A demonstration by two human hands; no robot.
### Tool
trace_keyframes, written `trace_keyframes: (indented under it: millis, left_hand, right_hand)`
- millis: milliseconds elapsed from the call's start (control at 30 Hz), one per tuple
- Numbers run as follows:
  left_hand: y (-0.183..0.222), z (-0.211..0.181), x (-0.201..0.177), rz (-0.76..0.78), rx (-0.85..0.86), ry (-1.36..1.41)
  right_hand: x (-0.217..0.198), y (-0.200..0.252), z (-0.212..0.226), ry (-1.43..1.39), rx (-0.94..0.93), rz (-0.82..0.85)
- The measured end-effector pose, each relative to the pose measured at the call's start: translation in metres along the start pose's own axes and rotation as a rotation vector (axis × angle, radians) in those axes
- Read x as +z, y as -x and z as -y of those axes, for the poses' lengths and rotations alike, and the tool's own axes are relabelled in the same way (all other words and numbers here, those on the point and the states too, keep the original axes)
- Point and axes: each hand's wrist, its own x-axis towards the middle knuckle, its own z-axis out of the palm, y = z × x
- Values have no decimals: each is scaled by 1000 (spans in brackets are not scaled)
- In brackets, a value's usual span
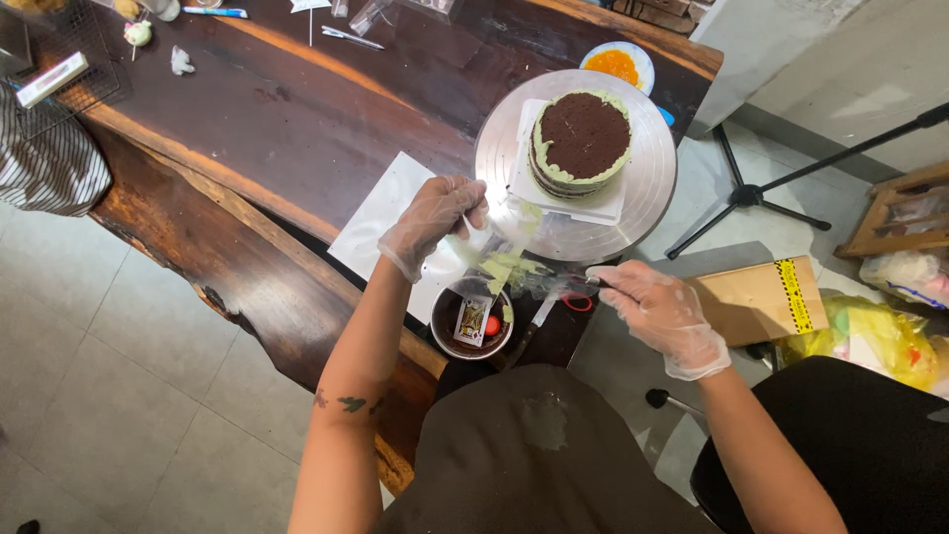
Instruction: Applying and smoothing green frosting on a round cake using a piping bag and spatula.
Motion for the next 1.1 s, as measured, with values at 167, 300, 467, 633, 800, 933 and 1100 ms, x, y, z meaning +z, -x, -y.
trace_keyframes:
  millis: [167,300,467,633,800,933,1100]
  left_hand:
    - [-3,-4,5,-61,6,-4]
    - [-8,-2,7,-122,6,-2]
    - [-14,-1,9,-421,83,150]
    - [-7,4,29,-732,374,296]
    - [-18,24,19,-747,562,104]
    - [-14,31,16,-721,648,-94]
    - [-1,24,22,-702,663,-257]
  right_hand:
    - [6,5,12,0,32,2]
    - [2,11,21,-125,27,69]
    - [7,20,39,-970,245,-72]
    - [11,12,59,-990,493,26]
    - [13,10,46,-901,522,155]
    - [-3,2,46,-872,547,194]
    - [-28,-7,56,-801,581,202]
